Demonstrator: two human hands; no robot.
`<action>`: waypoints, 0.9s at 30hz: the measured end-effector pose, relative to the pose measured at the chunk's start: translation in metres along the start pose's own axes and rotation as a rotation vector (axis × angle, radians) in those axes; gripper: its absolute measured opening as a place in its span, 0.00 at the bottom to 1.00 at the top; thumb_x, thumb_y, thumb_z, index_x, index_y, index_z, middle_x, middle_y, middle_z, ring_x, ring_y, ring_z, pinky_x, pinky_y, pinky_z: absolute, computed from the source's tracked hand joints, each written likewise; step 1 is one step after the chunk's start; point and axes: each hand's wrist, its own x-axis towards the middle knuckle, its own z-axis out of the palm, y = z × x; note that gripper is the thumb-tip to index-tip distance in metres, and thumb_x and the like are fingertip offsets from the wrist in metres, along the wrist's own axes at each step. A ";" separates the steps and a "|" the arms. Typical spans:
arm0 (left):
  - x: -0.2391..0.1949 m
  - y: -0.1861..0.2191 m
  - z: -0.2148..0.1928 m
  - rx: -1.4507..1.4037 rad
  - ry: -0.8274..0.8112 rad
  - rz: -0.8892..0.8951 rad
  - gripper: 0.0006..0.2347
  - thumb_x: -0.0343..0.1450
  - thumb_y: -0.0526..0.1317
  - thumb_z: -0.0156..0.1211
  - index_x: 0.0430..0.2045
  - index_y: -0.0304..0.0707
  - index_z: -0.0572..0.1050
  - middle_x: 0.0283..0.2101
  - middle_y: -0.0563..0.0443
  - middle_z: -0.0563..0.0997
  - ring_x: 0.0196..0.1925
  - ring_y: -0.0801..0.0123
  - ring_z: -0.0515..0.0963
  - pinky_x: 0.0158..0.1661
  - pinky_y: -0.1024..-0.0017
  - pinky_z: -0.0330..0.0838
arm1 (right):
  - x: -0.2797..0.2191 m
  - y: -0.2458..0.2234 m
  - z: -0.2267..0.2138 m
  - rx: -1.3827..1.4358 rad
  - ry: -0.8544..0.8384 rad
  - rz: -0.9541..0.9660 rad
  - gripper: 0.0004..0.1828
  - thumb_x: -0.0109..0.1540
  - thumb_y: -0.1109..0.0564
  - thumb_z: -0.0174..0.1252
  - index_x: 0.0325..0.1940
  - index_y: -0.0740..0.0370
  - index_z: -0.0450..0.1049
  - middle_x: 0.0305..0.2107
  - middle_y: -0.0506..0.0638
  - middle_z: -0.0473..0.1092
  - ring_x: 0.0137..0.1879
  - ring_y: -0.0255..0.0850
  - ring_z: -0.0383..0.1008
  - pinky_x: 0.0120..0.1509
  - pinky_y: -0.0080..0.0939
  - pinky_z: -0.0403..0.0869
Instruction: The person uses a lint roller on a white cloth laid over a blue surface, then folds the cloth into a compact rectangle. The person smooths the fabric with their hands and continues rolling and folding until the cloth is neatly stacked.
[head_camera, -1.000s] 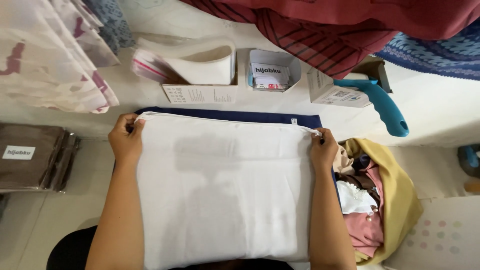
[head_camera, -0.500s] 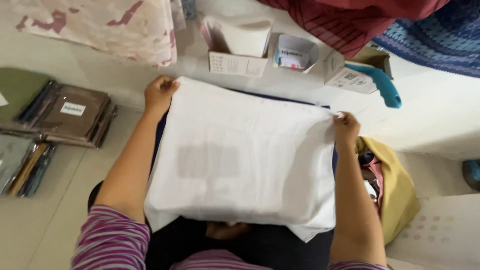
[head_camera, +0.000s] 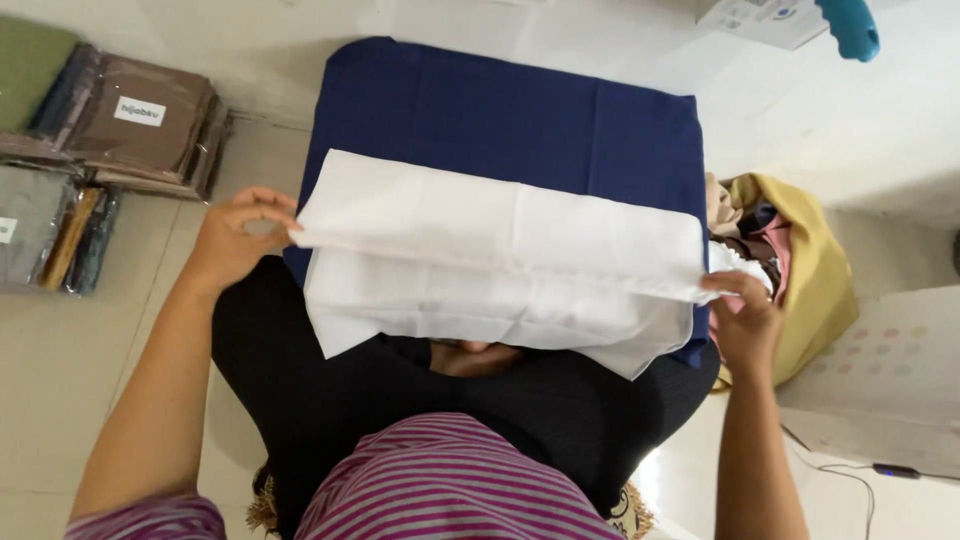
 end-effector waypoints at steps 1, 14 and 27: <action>-0.007 -0.013 0.005 -0.002 -0.004 0.003 0.09 0.66 0.30 0.71 0.34 0.48 0.83 0.51 0.53 0.77 0.55 0.70 0.76 0.63 0.71 0.65 | -0.007 0.013 0.004 -0.003 0.004 0.003 0.20 0.61 0.77 0.54 0.45 0.55 0.78 0.50 0.48 0.72 0.54 0.36 0.72 0.49 0.30 0.71; -0.043 -0.014 0.022 0.158 -0.034 -0.021 0.07 0.68 0.32 0.70 0.36 0.49 0.85 0.58 0.53 0.75 0.45 0.72 0.77 0.55 0.74 0.70 | -0.036 0.050 0.020 -0.043 -0.012 -0.254 0.14 0.63 0.73 0.61 0.43 0.56 0.80 0.48 0.52 0.77 0.58 0.41 0.72 0.68 0.40 0.66; 0.065 0.014 0.021 0.465 -0.068 0.152 0.15 0.77 0.47 0.56 0.51 0.40 0.80 0.55 0.45 0.81 0.59 0.55 0.77 0.62 0.58 0.61 | 0.067 -0.005 0.024 -0.193 -0.019 -0.148 0.12 0.67 0.53 0.63 0.52 0.60 0.80 0.50 0.51 0.77 0.59 0.45 0.75 0.65 0.47 0.70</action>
